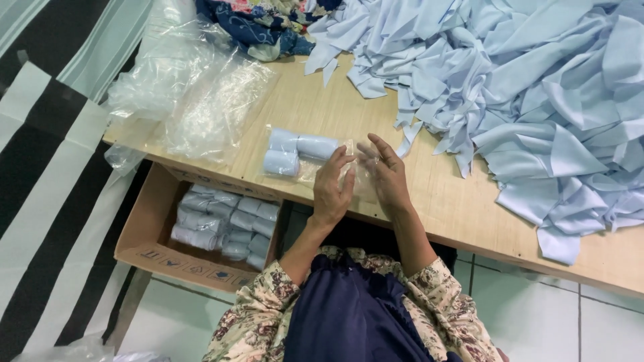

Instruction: The person picks up white fabric strips from a pile, folds and rolls them into cylinders, and puts them into a plastic bag. The person also folds a larger white cloth and places the filled plastic bags into a cardboard box.

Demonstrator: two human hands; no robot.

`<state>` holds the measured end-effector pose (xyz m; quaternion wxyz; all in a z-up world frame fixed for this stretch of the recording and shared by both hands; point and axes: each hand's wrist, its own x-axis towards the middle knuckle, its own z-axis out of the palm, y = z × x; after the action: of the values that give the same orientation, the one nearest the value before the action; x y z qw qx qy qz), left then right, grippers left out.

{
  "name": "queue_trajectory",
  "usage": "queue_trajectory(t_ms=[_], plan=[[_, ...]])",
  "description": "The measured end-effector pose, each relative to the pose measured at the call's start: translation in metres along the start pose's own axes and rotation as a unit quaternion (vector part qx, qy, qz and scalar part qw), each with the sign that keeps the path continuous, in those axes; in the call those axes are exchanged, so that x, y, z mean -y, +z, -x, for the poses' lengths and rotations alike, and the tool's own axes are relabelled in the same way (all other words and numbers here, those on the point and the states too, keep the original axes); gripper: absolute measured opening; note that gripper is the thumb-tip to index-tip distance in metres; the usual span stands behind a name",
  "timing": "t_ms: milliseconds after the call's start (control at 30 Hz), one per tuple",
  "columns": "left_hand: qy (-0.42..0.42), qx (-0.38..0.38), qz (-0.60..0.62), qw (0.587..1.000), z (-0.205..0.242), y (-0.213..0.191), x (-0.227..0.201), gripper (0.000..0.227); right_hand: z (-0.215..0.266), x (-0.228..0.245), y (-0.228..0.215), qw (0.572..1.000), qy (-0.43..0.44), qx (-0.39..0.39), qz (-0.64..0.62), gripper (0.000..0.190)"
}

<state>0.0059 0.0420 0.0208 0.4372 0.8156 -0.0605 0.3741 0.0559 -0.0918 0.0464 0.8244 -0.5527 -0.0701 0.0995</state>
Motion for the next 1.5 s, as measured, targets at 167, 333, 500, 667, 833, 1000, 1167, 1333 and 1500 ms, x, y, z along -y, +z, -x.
queue_trajectory(t_ms=[167,333,500,667,833,1000,1167,1333,1500], plan=[[0.041,0.112,-0.150,0.981,0.001,0.008,0.025,0.047,-0.009,-0.009,-0.030,0.994,-0.040,-0.057,-0.084,0.045],[0.056,0.230,-0.240,0.941,-0.005,0.004,0.023,0.055,0.003,0.004,-0.064,0.988,-0.060,-0.102,-0.095,0.042],[-0.001,0.299,-0.303,0.905,-0.026,-0.006,0.038,0.057,0.031,0.026,-0.134,0.976,-0.112,-0.182,0.040,0.030],[0.024,0.253,-0.342,0.905,-0.034,-0.007,0.071,0.052,0.059,0.065,-0.203,0.864,-0.193,-0.322,0.336,0.028],[0.075,0.163,-0.330,0.927,-0.039,0.017,0.072,0.048,0.049,0.098,-0.278,0.546,-0.332,-0.380,0.669,0.053],[0.062,0.185,-0.179,0.964,-0.051,0.041,0.013,0.028,0.033,0.107,-0.328,0.488,-0.268,-0.374,0.742,0.033],[0.070,0.232,-0.102,0.965,-0.061,0.082,-0.026,0.026,0.042,0.145,-0.296,0.672,-0.322,-0.319,0.585,0.013],[0.130,0.266,-0.026,0.955,-0.064,0.143,-0.060,0.037,0.063,0.155,-0.278,0.796,-0.270,-0.303,0.449,0.012],[0.174,0.351,0.047,0.919,-0.054,0.188,-0.110,0.100,0.072,0.131,-0.243,0.828,-0.236,-0.267,0.434,0.013]])
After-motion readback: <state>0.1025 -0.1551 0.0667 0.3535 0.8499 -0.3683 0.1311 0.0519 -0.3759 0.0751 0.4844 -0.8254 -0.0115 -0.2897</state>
